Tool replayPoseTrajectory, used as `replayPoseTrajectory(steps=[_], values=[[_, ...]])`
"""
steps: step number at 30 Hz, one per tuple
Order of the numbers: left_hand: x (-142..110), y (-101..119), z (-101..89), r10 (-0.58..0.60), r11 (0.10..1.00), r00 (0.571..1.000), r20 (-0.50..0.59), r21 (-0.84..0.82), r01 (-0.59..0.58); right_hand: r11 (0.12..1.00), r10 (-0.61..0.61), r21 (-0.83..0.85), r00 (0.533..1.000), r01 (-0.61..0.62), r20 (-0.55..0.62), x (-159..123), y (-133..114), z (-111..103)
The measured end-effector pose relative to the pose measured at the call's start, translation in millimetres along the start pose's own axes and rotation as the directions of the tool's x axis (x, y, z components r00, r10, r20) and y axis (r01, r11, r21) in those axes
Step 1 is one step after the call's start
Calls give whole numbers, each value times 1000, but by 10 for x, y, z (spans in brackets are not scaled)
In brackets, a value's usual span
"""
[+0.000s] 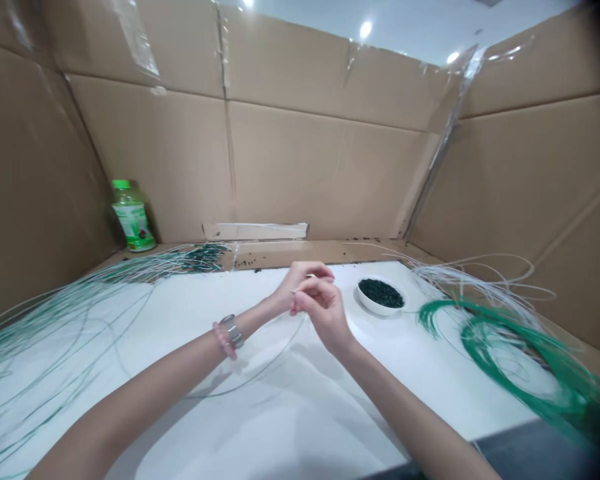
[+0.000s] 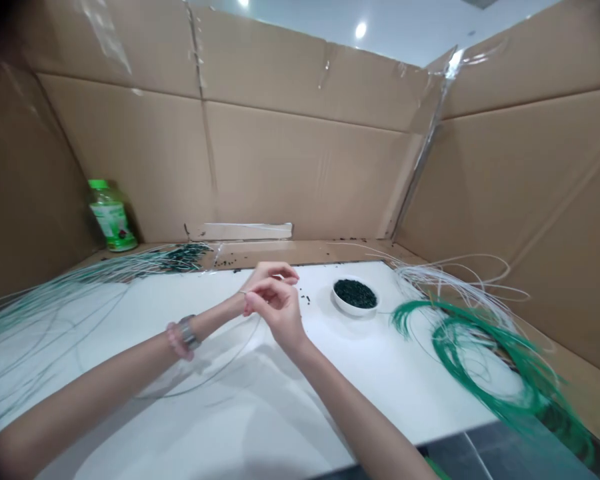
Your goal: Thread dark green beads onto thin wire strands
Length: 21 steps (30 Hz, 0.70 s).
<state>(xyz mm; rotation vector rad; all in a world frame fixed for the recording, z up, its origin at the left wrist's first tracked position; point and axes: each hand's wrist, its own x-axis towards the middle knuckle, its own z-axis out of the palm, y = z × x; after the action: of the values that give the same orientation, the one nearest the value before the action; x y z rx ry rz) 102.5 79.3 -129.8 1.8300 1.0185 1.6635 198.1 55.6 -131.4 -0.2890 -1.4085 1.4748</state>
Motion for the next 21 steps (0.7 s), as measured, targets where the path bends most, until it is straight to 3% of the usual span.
replayPoseTrajectory(steps=[4, 7, 10, 13, 17, 21], values=[[154, 422, -679, -14, 995, 992, -126, -102, 1, 979, -174, -103, 985, 174, 7, 176, -421, 206], [129, 793, -1011, 14, 980, 973, -231, -191, -60, 941, -288, -176, 957, 289, 32, 347, -737, 500], [51, 1109, -1138, 39, 923, 958, -283, -357, -143, 857, -424, -283, 901, 431, 90, 469, -964, 809], [-14, 1315, -1190, 89, 866, 961, -262, -456, -204, 802, -478, -340, 869, 491, 127, 477, -1062, 1068], [-79, 1447, -1272, 155, 824, 970, -187, -516, -232, 740, -528, -401, 836, 539, 150, 381, -1036, 1290], [-140, 1500, -1330, 205, 826, 974, -95, -518, -224, 691, -587, -422, 796, 587, 146, 280, -999, 1359]])
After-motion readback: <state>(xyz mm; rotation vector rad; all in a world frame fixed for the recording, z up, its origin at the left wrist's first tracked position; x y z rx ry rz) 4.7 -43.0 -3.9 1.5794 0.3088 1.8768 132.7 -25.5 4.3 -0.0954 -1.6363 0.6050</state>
